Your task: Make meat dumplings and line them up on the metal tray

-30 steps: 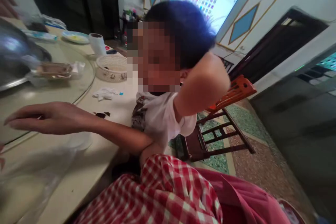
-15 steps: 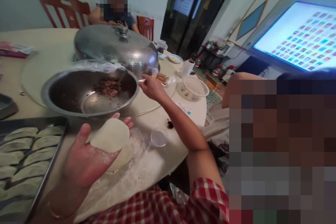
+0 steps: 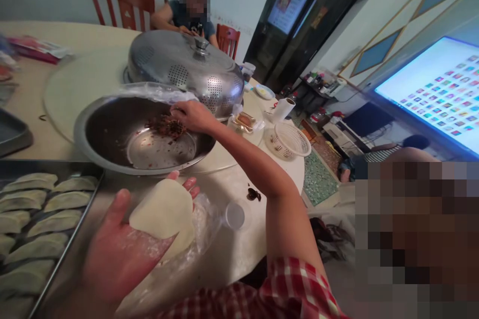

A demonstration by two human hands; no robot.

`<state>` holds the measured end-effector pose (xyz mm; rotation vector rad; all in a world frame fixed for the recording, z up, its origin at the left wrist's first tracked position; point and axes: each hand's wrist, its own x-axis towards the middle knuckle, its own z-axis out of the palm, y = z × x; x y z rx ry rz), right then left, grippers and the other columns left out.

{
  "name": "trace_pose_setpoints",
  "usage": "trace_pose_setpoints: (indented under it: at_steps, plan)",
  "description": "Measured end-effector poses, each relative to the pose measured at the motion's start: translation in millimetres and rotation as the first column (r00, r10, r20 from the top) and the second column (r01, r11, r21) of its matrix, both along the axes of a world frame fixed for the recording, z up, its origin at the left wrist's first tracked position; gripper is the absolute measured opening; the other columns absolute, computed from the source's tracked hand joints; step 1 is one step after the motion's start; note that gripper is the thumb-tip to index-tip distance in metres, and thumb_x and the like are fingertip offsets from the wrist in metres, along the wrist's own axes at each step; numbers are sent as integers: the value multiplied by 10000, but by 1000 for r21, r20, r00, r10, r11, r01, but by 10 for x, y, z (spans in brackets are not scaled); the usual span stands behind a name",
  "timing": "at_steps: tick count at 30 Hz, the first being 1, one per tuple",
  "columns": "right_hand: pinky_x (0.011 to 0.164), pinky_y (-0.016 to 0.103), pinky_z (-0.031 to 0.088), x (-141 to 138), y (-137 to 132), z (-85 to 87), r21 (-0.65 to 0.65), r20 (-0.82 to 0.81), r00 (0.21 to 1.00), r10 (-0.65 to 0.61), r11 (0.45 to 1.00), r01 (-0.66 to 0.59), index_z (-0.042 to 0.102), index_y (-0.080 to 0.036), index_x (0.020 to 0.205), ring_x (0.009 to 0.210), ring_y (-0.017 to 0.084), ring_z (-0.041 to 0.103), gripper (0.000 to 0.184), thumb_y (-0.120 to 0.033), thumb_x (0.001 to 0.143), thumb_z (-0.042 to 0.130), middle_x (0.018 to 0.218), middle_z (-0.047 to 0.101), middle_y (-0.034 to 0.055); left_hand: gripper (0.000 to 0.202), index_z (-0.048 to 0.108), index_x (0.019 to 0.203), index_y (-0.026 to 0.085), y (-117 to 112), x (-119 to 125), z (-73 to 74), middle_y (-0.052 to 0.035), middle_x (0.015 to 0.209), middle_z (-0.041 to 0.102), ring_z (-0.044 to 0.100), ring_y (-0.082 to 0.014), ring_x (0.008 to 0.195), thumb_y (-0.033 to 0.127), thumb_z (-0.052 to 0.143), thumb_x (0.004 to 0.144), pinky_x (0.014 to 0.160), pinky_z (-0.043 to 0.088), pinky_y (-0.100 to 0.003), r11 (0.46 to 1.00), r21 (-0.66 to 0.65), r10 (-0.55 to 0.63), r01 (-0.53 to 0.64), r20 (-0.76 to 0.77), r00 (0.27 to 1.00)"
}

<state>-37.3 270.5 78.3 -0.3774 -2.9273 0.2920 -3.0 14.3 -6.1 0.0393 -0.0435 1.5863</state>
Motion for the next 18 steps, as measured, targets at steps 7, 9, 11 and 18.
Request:
trace_pose_setpoints:
  at_steps: [7, 9, 11, 18]
  plan:
    - [841, 296, 415, -128, -374, 134, 207, -31, 999, -22, 978, 28, 587, -129, 1140, 947, 205, 647, 374, -302, 1051, 268, 1024, 718, 115, 505, 617, 1317, 216, -4, 6, 42, -93, 1409, 580, 545, -230, 1317, 534, 483, 948, 1102, 438, -335, 999, -36, 26, -24, 32, 999]
    - [834, 308, 422, -242, -389, 99, 227, -34, 998, -51, 972, 57, 582, -127, 1128, 938, 219, 652, 369, -301, 1048, 266, 1015, 719, 125, 492, 615, 1314, 199, 0, 8, 53, -108, 1389, 599, 559, -238, 1304, 501, 519, 937, 1089, 454, -344, 997, -43, 59, -59, 5, 998]
    - [840, 332, 429, -365, -380, 42, 233, -40, 996, -73, 969, 81, 577, -121, 1108, 939, 239, 656, 358, -268, 1042, 257, 1017, 713, 144, 491, 616, 1303, 180, 3, 12, 71, -127, 1364, 619, 575, -240, 1287, 486, 538, 928, 1071, 471, -343, 995, -59, 83, -84, -19, 996]
    - [918, 375, 447, -654, -403, -99, 127, -124, 986, -112, 984, 127, 528, -196, 890, 977, 234, 644, 215, -205, 1006, 346, 885, 676, 94, 547, 570, 1335, 200, 9, 21, 161, -111, 1301, 672, 595, -211, 1266, 560, 456, 940, 1093, 436, -325, 971, -236, 49, -39, 35, 998]
